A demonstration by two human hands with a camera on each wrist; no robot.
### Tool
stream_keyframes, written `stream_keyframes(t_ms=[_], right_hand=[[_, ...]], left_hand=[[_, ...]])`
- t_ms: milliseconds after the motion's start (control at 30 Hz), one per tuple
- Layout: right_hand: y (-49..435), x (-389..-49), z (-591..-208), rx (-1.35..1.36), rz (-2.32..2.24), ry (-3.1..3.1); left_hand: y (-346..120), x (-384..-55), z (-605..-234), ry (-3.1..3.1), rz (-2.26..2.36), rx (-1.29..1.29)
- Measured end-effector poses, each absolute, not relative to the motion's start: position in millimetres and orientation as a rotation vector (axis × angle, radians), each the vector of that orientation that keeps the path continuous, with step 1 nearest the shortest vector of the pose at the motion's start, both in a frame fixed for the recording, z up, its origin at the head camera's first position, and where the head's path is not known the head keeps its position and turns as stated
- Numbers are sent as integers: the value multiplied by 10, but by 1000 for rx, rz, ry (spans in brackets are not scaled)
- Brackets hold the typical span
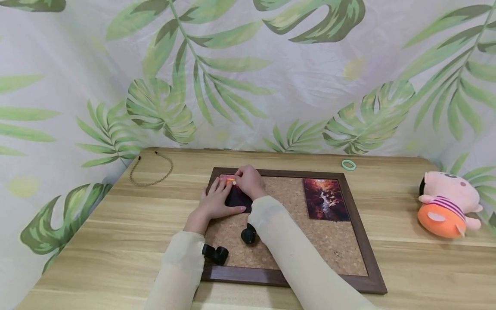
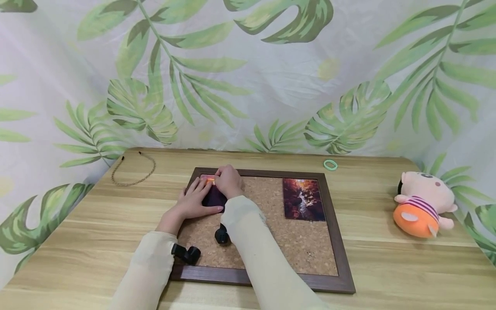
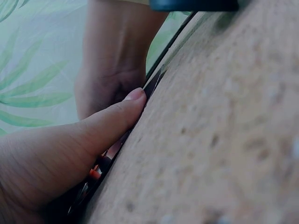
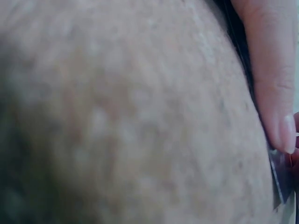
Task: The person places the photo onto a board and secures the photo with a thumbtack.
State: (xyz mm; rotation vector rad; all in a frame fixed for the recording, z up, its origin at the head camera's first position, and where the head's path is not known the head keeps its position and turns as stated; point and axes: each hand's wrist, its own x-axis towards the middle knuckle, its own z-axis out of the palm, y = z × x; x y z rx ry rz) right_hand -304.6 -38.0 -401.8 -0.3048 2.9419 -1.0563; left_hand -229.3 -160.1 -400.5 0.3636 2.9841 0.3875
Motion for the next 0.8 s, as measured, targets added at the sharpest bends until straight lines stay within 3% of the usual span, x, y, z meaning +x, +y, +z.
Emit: stream_keyframes(t_ms=[800], right_hand=[[-267,-3041,-3905,-446,-1107,2867]], left_hand=[[-1595,-2305,-3994,2985,436,355]])
